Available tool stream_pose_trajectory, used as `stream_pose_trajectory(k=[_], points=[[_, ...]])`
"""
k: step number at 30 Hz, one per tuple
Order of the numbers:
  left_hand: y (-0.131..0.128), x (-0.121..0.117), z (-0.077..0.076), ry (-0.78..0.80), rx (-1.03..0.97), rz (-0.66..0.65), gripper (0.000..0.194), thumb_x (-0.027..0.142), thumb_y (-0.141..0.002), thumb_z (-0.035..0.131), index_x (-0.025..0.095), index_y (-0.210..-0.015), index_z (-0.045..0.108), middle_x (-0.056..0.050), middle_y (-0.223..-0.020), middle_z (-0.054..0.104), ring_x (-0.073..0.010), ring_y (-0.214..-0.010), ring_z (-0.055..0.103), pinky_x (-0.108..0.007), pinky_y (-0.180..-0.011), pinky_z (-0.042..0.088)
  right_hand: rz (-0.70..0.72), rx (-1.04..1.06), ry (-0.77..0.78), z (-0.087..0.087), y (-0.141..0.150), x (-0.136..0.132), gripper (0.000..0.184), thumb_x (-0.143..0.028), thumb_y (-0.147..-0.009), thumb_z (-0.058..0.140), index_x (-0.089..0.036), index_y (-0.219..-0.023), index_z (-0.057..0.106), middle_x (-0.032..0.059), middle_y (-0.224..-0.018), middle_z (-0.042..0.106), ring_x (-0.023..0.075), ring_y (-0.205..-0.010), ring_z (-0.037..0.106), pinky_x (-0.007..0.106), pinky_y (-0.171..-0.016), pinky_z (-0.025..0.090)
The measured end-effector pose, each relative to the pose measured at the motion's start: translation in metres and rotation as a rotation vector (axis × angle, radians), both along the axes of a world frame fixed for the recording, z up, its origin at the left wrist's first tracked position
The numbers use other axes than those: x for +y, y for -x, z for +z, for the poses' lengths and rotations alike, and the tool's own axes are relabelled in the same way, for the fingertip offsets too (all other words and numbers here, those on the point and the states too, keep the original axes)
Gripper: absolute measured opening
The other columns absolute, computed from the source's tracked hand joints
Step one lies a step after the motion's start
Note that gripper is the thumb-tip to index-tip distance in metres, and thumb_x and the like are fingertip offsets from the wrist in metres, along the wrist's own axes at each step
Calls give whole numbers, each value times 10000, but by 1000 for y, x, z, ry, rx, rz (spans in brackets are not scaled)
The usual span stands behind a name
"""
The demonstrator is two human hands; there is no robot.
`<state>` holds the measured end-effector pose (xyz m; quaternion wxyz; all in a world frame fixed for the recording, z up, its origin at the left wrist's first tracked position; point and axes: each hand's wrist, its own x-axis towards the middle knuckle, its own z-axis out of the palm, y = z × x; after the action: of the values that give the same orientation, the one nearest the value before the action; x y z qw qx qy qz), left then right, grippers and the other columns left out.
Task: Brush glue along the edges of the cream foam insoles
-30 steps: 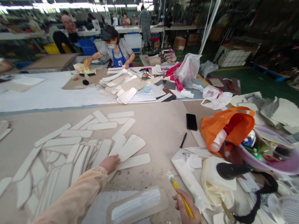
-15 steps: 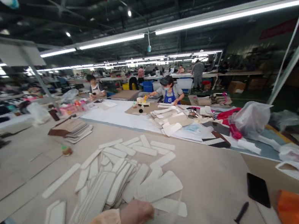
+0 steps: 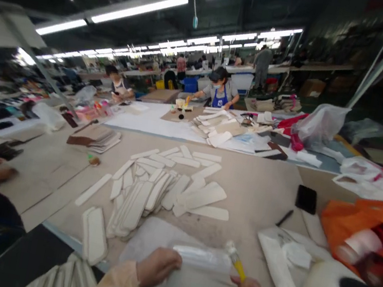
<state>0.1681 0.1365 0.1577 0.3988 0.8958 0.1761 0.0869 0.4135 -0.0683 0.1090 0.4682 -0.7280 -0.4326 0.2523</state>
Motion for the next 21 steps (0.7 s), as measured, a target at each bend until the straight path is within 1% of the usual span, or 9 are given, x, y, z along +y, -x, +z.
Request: stream_pose_trajectory(k=[3,5,7,9,11,13,15,17,21], points=[[14,-7,-8,270,48,236,287,340,-900,401,177,-812,620,14,-585,568,-96,-516,533,-199,-536,419,-81,119,36,12,12,-11,308,-489,-727,673,-256,-833,501,44,-1031,690,242,-979,636,303,-847,510],[22,-11,-22,483,70,357,253,382,-855,481,169,-807,609,47,-529,494,-78,-431,457,-193,-444,358,-122,171,34,12,17,-14,327,-510,-736,658,-254,-829,478,31,-969,685,223,-896,639,288,-781,514],[30,-16,-38,701,32,443,256,407,-763,604,163,-842,597,65,-528,470,-75,-436,444,-193,-438,355,-150,179,31,8,21,-15,340,-526,-740,649,-254,-821,463,24,-926,680,214,-836,634,281,-726,511],[36,-20,-52,906,-20,482,397,423,-646,715,162,-912,577,66,-566,502,-82,-482,476,-205,-480,395,-167,149,27,3,23,-12,342,-529,-744,642,-253,-819,454,24,-915,676,213,-810,628,284,-702,504],[41,-22,-62,1039,-28,500,564,442,-541,782,163,-976,555,50,-625,553,-99,-529,520,-228,-519,426,-148,107,31,-1,22,-5,327,-510,-758,636,-251,-825,447,27,-920,672,207,-789,621,285,-685,498],[43,-21,-68,1046,7,557,658,471,-482,800,158,-1002,546,27,-673,588,-117,-566,553,-244,-539,440,-126,61,42,-5,20,4,300,-481,-776,626,-249,-835,445,25,-922,665,195,-772,613,278,-674,491],[42,-17,-74,972,40,639,655,491,-491,782,153,-998,542,17,-680,597,-125,-581,566,-248,-546,442,-120,12,41,-9,17,14,284,-467,-787,616,-247,-842,445,21,-915,658,184,-748,606,274,-671,483],[38,-10,-79,878,61,717,563,472,-563,742,155,-978,532,18,-671,596,-123,-586,566,-240,-545,433,-115,-42,34,-13,15,24,269,-466,-797,596,-245,-851,452,18,-911,654,173,-709,596,269,-653,474],[23,10,-88,643,118,843,281,308,-693,664,174,-900,529,47,-606,560,-109,-572,544,-223,-557,401,-90,-159,73,-27,12,42,215,-439,-809,551,-248,-859,468,-2,-812,649,153,-590,561,256,-577,450]])
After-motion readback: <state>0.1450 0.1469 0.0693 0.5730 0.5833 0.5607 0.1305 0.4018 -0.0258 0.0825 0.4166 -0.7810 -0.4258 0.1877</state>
